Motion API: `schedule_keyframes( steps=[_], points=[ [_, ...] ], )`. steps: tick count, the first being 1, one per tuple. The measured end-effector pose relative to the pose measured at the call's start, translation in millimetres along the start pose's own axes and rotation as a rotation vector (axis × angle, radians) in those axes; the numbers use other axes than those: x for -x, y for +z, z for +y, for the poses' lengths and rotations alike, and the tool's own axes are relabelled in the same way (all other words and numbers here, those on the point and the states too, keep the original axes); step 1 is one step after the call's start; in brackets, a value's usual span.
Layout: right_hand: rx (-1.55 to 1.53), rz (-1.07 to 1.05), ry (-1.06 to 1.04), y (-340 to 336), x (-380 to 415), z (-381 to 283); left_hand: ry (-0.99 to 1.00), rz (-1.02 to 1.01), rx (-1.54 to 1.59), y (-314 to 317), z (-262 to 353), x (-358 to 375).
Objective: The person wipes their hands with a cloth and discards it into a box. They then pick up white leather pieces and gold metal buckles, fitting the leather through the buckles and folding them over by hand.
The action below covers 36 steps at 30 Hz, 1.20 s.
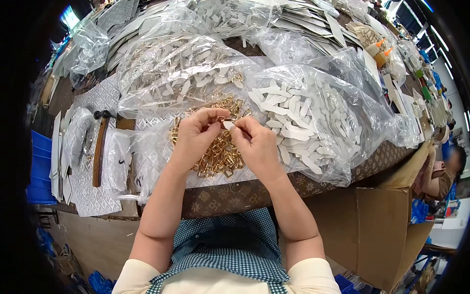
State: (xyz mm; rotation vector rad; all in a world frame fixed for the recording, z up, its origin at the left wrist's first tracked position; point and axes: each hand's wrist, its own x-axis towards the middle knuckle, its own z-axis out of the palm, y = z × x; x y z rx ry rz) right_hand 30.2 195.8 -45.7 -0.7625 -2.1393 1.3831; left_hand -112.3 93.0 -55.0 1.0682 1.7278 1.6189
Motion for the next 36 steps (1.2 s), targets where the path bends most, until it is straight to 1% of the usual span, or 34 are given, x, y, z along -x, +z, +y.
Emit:
schedule_keyframes(
  steps=[2, 5, 7, 8, 11, 13, 16, 19, 22, 23, 26, 29, 31, 32, 34, 36],
  points=[
    [-0.014, 0.011, 0.001, 4, -1, -1, 0.135, -0.006, -0.051, 1, 5, 2],
    [-0.085, 0.074, -0.029, 8, -2, 5, 0.119, -0.058, 0.034, 1, 1, 2],
    [-0.092, 0.104, -0.050, 9, -2, 5, 0.031, -0.113, 0.118, -2, 1, 1],
    [-0.124, 0.076, -0.021, 8, -2, 5, -0.014, -0.139, 0.159, -3, 1, 1],
    [-0.196, -0.006, 0.038, 4, 1, 2, -0.253, -0.151, 0.524, -6, 14, 2],
    [-0.212, -0.047, 0.037, 3, 3, 3, -0.244, -0.214, 0.519, -10, 5, 1],
    [-0.221, -0.057, -0.062, 2, 5, 4, -0.269, -0.284, 0.511, -14, 2, -1],
    [-0.253, -0.101, -0.081, -2, 9, 2, -0.259, -0.293, 0.562, -16, 2, 1],
    [-0.158, -0.052, -0.226, 1, 12, -11, -0.236, -0.294, 0.554, -16, 3, 2],
    [-0.141, -0.037, -0.232, 2, 11, -7, -0.231, -0.298, 0.537, -16, 5, 3],
    [-0.061, 0.009, -0.269, 2, 7, 5, -0.318, -0.266, 0.402, -12, 21, 6],
    [0.077, 0.058, -0.343, 0, 7, 0, -0.262, -0.283, 0.378, -12, 14, 5],
    [0.167, 0.066, -0.392, -1, 6, -1, -0.212, -0.251, 0.371, -9, 11, 5],
    [0.156, 0.091, -0.422, 2, 5, -2, -0.187, -0.235, 0.366, -8, 11, 5],
    [0.134, 0.142, -0.480, 7, 5, -2, -0.199, -0.213, 0.353, -6, 13, 6],
    [0.061, 0.083, -0.345, 8, 6, -1, -0.205, -0.198, 0.312, -6, 15, 6]
  ],
)
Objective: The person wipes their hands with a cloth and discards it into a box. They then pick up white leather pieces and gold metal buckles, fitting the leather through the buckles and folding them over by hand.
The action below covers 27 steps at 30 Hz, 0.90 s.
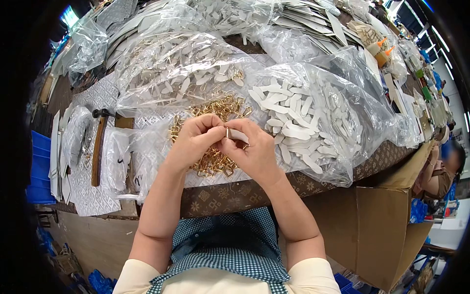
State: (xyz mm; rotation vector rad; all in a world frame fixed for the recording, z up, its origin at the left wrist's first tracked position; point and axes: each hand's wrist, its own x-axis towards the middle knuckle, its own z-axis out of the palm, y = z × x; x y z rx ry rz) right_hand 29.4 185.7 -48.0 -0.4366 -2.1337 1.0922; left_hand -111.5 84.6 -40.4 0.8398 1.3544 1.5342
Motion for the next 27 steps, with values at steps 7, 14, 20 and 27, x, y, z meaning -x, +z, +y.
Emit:
schedule_keyframes(
  steps=[7, 14, 20, 27],
  points=[
    [-0.135, -0.122, 0.185, -3, -4, -2, -0.022, 0.040, 0.038, -1, 1, 0],
    [-0.243, -0.209, 0.345, -13, -11, -7, -0.003, 0.095, 0.115, -7, -1, -3],
    [-0.012, -0.226, 0.217, -15, -35, -2, 0.062, 0.219, -0.084, -10, -3, -7],
    [0.273, -0.065, -0.020, -13, -112, 21, 0.361, 0.485, -0.916, -13, -20, -12]
  ],
)
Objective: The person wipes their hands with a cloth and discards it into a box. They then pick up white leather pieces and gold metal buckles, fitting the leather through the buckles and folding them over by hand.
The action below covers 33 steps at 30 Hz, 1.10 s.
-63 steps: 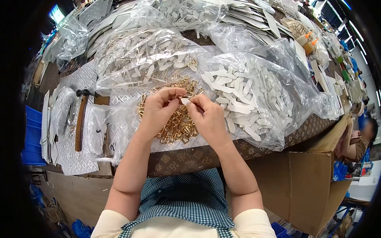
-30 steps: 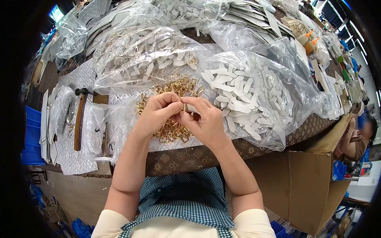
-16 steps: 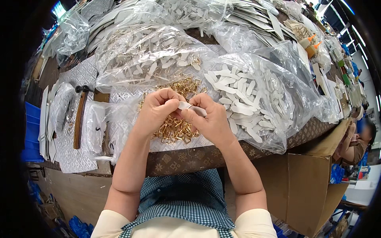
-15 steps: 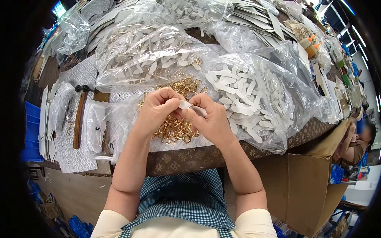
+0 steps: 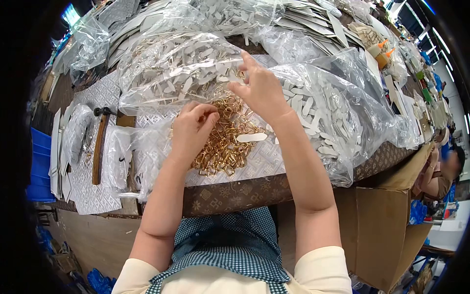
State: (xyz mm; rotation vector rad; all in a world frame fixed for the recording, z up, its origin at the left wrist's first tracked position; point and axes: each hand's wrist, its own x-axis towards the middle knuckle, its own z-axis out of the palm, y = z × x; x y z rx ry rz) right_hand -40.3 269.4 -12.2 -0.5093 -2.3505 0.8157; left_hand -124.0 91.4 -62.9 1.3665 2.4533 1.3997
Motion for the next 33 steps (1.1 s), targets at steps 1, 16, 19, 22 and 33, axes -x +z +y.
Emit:
schedule_keyframes(
  steps=[1, 16, 19, 22, 33],
  points=[
    [0.021, -0.027, -0.004, -5, 1, 2, 0.046, -0.025, -0.030, 1, -1, 0],
    [0.344, -0.237, -0.069, -23, 104, 1, 0.193, -0.162, -0.129, 15, 7, 10],
    [-0.078, -0.240, 0.243, -22, 106, -2, -0.178, -0.285, 0.473, 2, 14, 5],
    [-0.601, -0.134, 0.388, -10, 111, 1, -0.221, -0.350, 0.913, -7, 15, 2],
    [-0.837, -0.083, 0.440, -4, 112, -22, -0.267, -0.466, 1.008, -7, 23, 5]
  ],
)
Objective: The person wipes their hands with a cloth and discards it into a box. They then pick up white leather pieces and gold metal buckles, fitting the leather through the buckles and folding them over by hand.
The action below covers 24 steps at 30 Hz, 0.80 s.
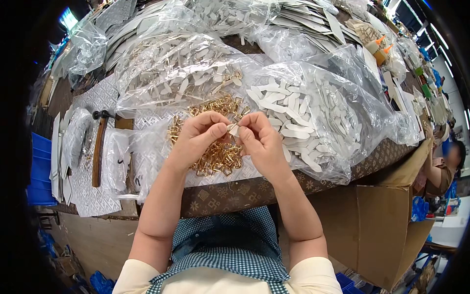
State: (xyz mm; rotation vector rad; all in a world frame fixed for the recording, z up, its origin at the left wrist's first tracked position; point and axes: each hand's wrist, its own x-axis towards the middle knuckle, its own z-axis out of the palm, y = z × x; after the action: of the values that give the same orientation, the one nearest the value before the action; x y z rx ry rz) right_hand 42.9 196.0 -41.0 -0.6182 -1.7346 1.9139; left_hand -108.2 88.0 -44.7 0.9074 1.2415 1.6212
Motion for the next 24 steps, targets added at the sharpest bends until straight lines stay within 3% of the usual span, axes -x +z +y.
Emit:
schedule_keyframes(
  steps=[7, 11, 19, 24],
  points=[
    [0.276, -0.052, -0.110, 3, 8, -2, -0.045, -0.074, -0.043, -9, -4, -1],
    [0.371, 0.038, -0.156, 3, 8, 5, -0.124, -0.112, -0.001, -10, -6, -1],
    [0.428, 0.068, -0.072, 5, 5, 12, -0.142, 0.017, -0.061, 2, -3, -1],
    [0.472, 0.026, -0.128, 10, -1, 4, -0.141, 0.077, -0.009, 3, 2, 0]
  ],
)
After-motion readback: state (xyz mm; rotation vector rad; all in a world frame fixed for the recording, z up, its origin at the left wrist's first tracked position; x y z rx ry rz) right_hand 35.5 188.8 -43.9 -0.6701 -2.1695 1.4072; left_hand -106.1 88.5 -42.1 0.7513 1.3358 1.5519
